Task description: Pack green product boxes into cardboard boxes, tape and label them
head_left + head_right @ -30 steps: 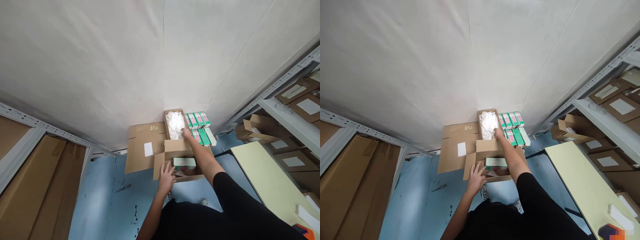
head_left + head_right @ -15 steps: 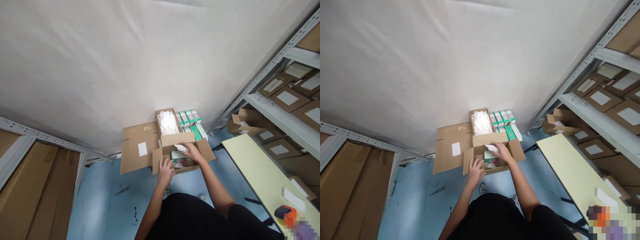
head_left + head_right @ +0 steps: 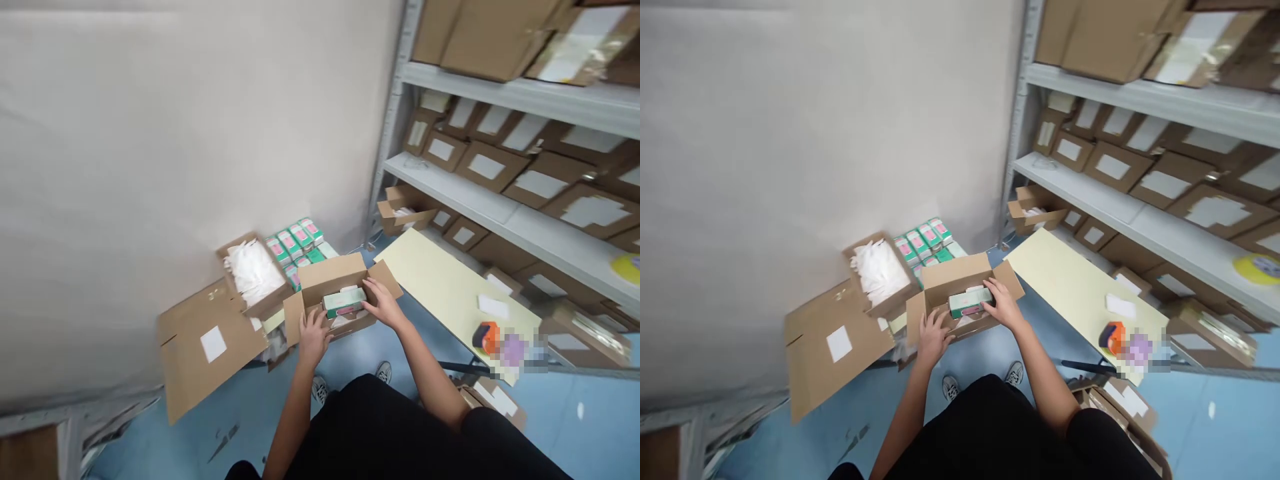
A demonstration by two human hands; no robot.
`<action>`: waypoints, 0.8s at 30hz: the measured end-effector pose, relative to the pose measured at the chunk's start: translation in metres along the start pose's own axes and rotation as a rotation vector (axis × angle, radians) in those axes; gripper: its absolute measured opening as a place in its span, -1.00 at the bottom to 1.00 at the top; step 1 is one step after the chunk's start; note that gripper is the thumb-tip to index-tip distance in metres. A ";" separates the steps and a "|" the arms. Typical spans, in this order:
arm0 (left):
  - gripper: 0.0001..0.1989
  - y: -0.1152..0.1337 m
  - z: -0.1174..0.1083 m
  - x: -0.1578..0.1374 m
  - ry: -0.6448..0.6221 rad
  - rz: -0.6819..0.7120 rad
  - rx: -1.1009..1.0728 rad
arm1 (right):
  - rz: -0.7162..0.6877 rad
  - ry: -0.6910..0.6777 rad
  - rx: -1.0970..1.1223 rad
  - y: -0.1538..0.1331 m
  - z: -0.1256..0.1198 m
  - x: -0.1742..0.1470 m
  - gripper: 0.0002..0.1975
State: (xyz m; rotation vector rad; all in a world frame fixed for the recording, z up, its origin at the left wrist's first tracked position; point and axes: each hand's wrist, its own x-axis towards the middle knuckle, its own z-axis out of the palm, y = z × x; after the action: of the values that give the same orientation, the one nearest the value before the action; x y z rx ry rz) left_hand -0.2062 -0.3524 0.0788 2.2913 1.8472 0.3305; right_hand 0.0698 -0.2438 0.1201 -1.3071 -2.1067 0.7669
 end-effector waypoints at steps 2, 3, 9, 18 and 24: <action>-0.94 0.028 0.007 0.031 -0.012 0.069 0.013 | 0.040 0.068 0.000 0.026 -0.032 -0.014 -0.33; -0.93 0.043 0.010 0.047 -0.014 0.100 0.012 | 0.062 0.103 0.000 0.040 -0.046 -0.023 -0.33; -0.88 0.137 0.033 0.133 -0.041 0.289 -0.002 | 0.185 0.313 0.014 0.113 -0.125 -0.078 -0.35; -0.89 0.221 0.057 0.233 -0.135 0.595 0.034 | 0.417 0.638 -0.106 0.180 -0.180 -0.128 -0.40; -0.93 0.244 0.088 0.316 -0.209 0.761 0.048 | 0.574 0.709 -0.161 0.199 -0.193 -0.138 -0.41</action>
State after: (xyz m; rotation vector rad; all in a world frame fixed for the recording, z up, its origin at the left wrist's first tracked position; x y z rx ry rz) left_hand 0.1118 -0.0952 0.0803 2.8437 0.8379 0.1277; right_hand 0.3776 -0.2610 0.0925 -1.9514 -1.2568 0.2605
